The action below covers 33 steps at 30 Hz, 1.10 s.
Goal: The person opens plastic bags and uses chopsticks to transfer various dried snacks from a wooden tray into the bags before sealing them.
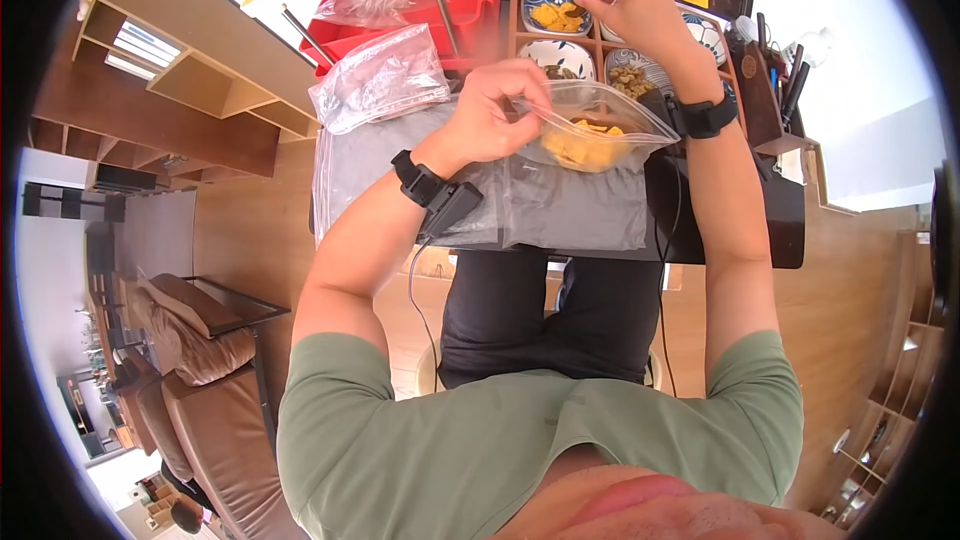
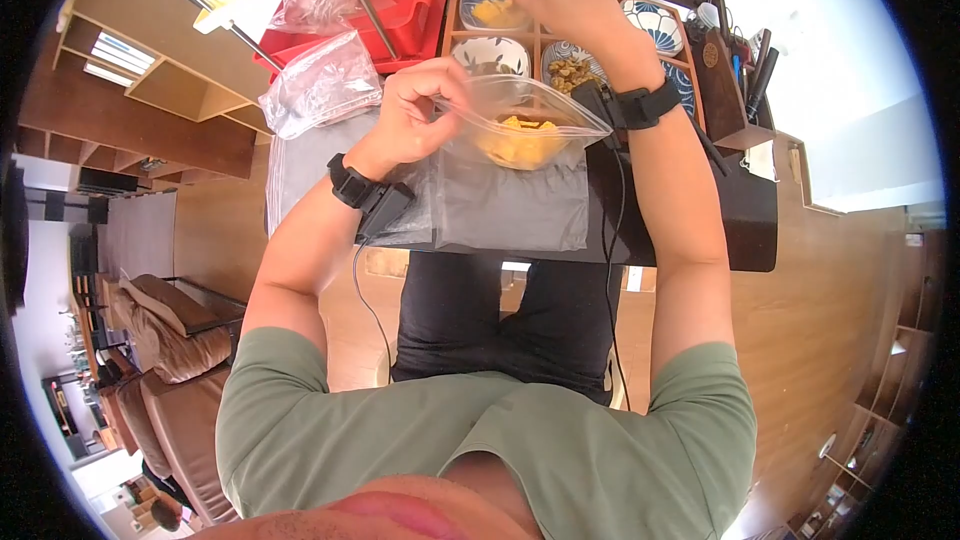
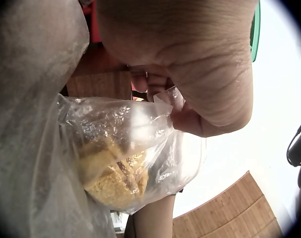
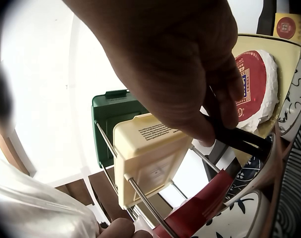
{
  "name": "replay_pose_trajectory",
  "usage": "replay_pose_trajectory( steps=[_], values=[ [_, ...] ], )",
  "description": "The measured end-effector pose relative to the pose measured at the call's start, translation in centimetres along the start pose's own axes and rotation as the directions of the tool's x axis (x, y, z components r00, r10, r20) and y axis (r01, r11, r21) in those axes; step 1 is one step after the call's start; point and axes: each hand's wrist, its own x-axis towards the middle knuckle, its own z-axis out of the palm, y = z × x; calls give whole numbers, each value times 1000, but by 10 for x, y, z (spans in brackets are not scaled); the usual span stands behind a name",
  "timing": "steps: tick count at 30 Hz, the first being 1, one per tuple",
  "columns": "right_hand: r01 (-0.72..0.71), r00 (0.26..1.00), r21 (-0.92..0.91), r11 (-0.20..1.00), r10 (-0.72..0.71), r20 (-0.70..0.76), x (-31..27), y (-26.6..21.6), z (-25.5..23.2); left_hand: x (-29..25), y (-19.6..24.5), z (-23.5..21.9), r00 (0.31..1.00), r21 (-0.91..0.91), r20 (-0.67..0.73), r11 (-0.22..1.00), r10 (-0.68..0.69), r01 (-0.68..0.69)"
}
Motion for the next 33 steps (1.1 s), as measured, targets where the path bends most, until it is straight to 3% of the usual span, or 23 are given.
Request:
replay_pose_trajectory(
  steps=[2,5,10,20,22,25,33],
  values=[
    [-14,1000,-21,1000,14,3,0,-1,0,0,0,0,1000,-1,-1,1000,3,-3],
    [72,996,-34,997,-74,-51,1,1,5,1,3,1,1000,-5,2,1000,-24,24],
    [-58,998,-11,998,58,-14,2,0,-1,0,1,2,1000,3,-14,1000,9,-9],
    [-45,999,-18,999,45,-7,0,3,6,-1,2,0,999,10,4,999,-46,46],
    [-52,998,60,997,54,-29,1,3,9,-2,2,-1,997,-11,26,997,-71,71],
    [-107,994,84,991,107,8,1,1,6,-2,0,-1,998,0,21,998,-59,59],
    [-93,994,80,992,97,-43,2,3,0,-1,0,0,998,-6,24,998,-55,55]
  ],
)
